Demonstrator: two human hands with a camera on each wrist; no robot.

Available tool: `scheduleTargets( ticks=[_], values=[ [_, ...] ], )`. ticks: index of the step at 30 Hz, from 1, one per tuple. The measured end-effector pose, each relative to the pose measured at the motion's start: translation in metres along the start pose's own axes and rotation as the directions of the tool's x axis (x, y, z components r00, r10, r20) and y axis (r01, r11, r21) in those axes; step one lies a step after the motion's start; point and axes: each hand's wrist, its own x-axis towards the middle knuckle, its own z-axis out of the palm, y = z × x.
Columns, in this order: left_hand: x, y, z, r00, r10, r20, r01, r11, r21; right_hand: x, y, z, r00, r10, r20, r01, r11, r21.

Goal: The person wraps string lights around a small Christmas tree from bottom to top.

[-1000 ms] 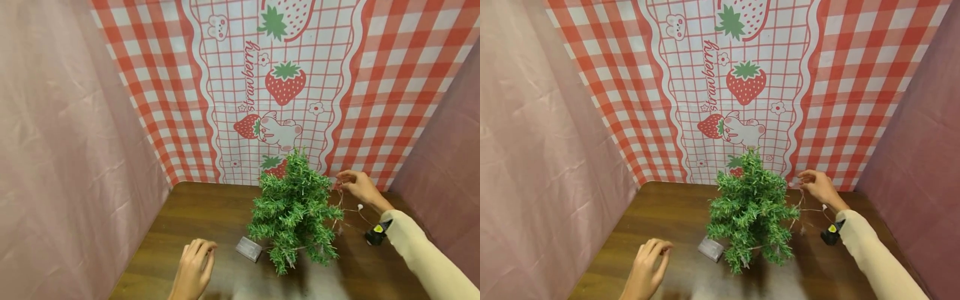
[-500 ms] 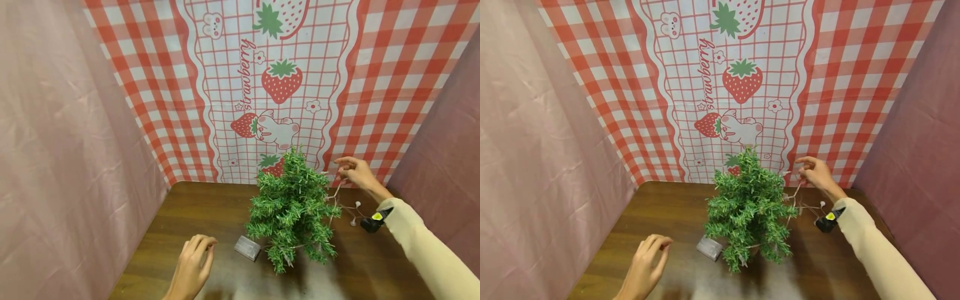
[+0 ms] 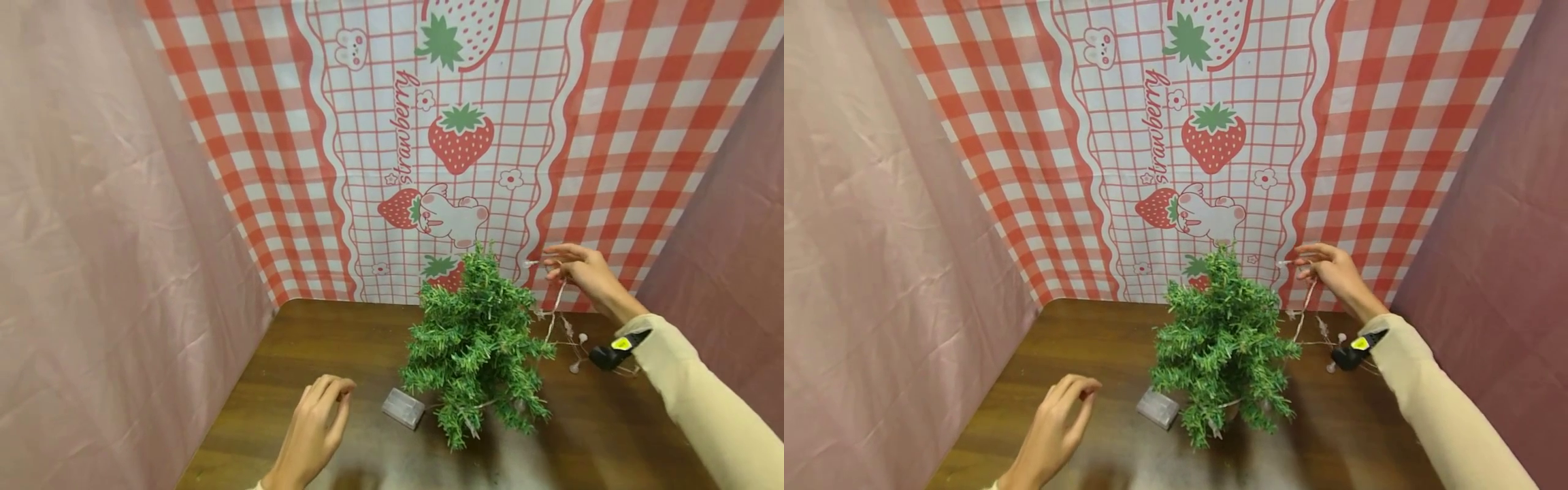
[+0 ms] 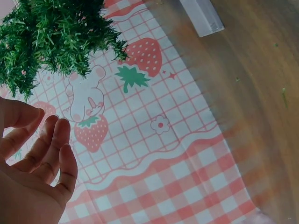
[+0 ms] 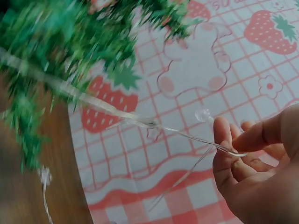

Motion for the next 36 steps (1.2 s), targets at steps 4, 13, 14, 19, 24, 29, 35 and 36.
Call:
scheduleTargets(
  ticks=[4,13,14,19,24,29,35,36],
  values=[
    [0.009,0.0,-0.001,1.0,-0.01,0.004,0.01,1.0,-0.012,0.003,-0.009,0.004,1.0,0.011,0.006,-0.012,0.993,0.117],
    [0.016,0.006,-0.003,1.0,0.007,0.017,-0.007,1.0,-0.019,0.008,-0.018,0.008,0.999,0.029,0.027,-0.033,0.986,0.165],
    [0.016,0.006,-0.003,1.0,0.01,0.018,-0.009,1.0,-0.025,0.008,-0.019,0.007,0.999,0.03,0.022,-0.033,0.985,0.172],
    [0.023,0.003,-0.004,1.0,0.021,0.017,-0.02,0.999,-0.041,0.01,-0.023,0.008,1.0,0.017,-0.02,-0.014,0.992,0.126],
    [0.034,0.001,-0.005,0.999,0.017,0.029,-0.016,0.999,-0.044,0.013,-0.031,0.011,1.0,-0.014,-0.004,0.015,0.998,0.054],
    [0.052,-0.004,-0.005,0.999,0.012,0.036,-0.01,0.999,-0.046,0.013,-0.04,0.015,0.999,-0.043,0.022,0.042,0.998,0.046],
    [0.081,-0.014,0.0,0.999,0.033,0.035,-0.029,0.993,-0.113,0.016,-0.052,0.02,0.998,-0.042,0.035,0.041,0.999,0.036],
    [0.087,-0.015,0.001,0.999,0.032,0.04,-0.027,0.992,-0.124,0.017,-0.054,0.021,0.999,-0.038,0.034,0.037,0.999,0.04]
  ],
)
